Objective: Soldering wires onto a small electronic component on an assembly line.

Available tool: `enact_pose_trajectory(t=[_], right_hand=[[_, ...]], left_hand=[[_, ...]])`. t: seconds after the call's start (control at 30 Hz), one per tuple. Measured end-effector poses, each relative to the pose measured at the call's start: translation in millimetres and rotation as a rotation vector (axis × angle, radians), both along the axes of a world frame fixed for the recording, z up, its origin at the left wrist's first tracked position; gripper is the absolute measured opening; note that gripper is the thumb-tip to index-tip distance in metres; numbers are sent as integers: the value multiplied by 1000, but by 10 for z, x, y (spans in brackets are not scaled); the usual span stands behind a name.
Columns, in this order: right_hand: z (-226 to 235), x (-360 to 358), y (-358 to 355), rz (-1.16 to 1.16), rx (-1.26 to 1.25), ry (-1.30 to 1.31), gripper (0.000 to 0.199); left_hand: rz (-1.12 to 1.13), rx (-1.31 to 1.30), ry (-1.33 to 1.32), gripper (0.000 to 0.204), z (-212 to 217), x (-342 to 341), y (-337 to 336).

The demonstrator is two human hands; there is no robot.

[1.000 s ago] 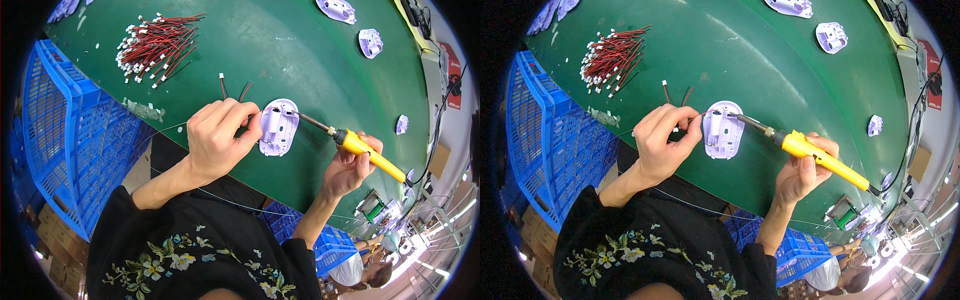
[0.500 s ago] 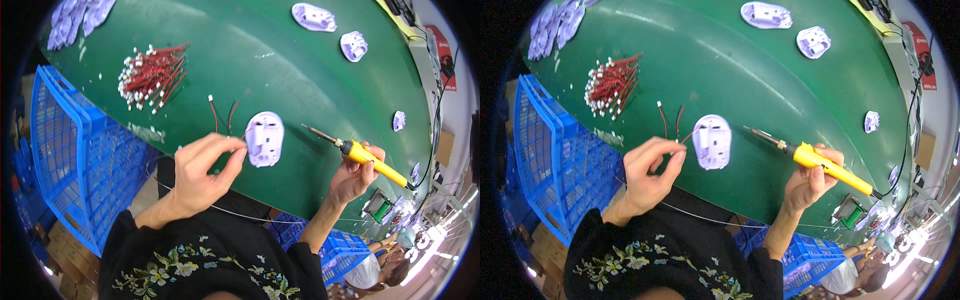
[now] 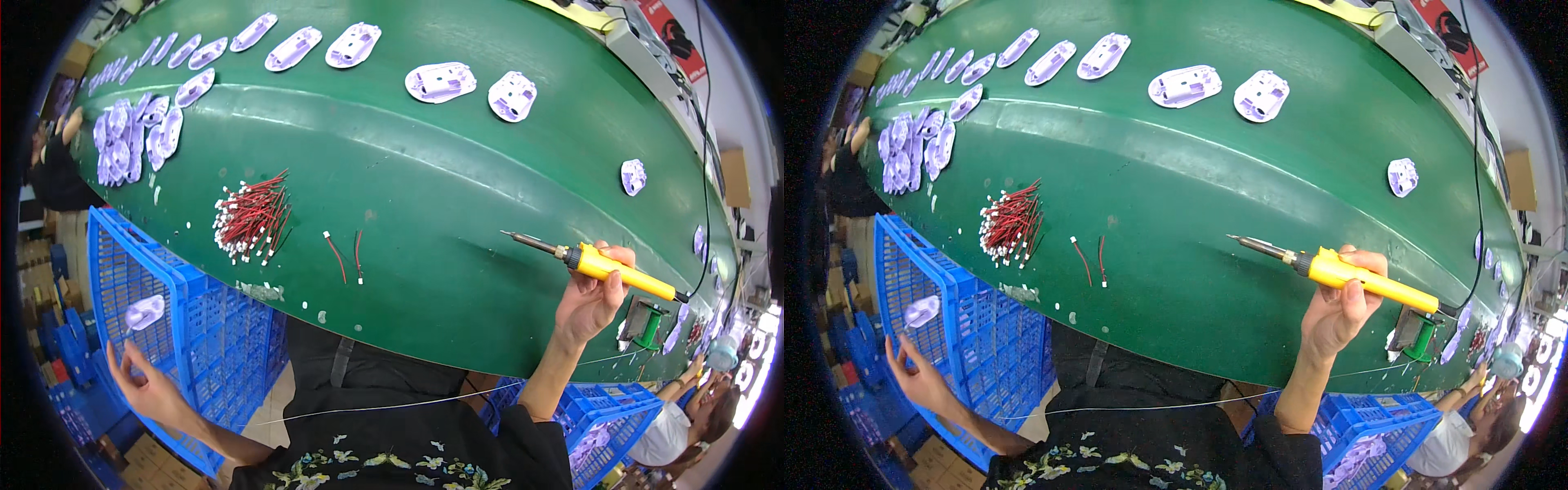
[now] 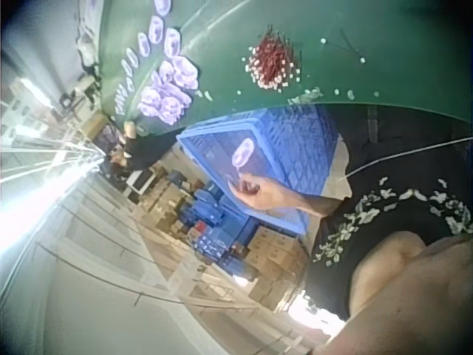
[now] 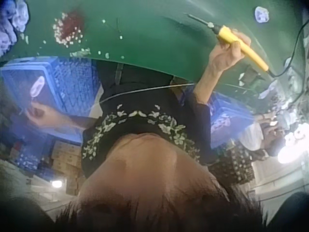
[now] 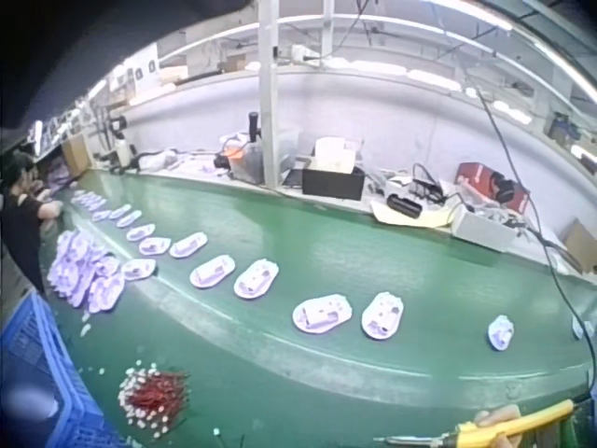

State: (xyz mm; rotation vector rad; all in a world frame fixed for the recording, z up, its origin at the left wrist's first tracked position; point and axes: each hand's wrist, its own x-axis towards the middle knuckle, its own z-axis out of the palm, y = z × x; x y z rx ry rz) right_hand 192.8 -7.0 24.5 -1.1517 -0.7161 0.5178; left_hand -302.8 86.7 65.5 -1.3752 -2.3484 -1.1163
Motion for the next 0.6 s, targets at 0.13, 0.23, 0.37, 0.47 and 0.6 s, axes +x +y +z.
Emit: enact_pose_trajectory(t=[0.13,0.23,0.37,0.47,0.6], right_hand=[[50,-74,75,-80,8,43,34],[48,-43,95,-109,9,42,30],[44,74,71,-134,28,84,26],[45,76,127,-117,15,92,24],[46,61,138,-129,-35,109,23]], left_hand=[[-281,-111,-140,31,-295,463,351],[-748,-199,-156,23,-244,1571,715],[-1126,-338,-58,35,-519,2732,1415],[-1174,-382,29,34,-768,3278,1758],[-1206,-334,33,24,-828,3449,1843]])
